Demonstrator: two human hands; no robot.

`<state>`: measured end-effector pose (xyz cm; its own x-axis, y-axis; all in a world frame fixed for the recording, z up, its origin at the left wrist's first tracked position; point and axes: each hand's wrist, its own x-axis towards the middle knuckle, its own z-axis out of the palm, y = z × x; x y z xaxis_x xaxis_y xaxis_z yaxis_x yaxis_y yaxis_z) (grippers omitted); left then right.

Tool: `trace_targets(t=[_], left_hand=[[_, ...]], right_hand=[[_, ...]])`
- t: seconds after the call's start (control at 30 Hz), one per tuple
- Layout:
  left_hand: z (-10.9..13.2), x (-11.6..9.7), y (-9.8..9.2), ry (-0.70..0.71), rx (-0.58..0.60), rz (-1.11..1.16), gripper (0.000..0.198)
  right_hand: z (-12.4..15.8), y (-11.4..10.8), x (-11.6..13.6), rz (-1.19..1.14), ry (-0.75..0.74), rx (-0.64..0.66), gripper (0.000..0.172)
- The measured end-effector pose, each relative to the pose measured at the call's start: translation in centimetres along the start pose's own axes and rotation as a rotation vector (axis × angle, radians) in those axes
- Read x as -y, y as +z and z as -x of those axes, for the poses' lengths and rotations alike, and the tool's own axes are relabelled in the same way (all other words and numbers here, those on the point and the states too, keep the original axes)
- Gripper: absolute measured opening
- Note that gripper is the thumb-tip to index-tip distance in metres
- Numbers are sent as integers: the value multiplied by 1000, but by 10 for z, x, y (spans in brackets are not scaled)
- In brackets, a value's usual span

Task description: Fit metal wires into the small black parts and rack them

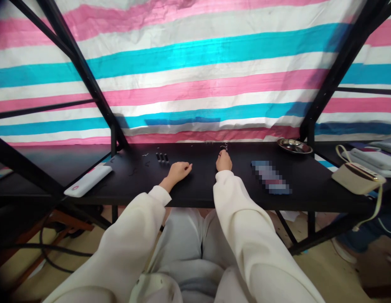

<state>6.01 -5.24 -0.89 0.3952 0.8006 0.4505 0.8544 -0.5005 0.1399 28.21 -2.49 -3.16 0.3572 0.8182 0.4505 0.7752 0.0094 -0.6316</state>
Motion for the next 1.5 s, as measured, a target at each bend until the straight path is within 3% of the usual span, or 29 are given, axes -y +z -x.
trace_targets(t=[0.2,0.4,0.57,0.73,0.87,1.3,1.5], left_hand=[[-8,-31,5,38,-70,146,27],[-11,-40,9,49,-107,318,36],[-14,-39,14,-109,-163,580,22],[-18,-40,13,-378,-152,1042,24],[-20,-35,10,-485,-84,1286,29],[-17,-34,5,-479,-37,1286,34],[-16,-36,7,-434,40,1251,35]], right_hand=[[8,-6,10,-173,-137,-59,7],[29,-4,33,-567,-334,145,16],[33,1,37,-651,-321,246,23],[29,-1,34,-683,-223,162,28],[27,-2,30,-637,-219,177,24],[30,-4,31,-606,-284,220,22],[31,-5,33,-668,-247,152,23]])
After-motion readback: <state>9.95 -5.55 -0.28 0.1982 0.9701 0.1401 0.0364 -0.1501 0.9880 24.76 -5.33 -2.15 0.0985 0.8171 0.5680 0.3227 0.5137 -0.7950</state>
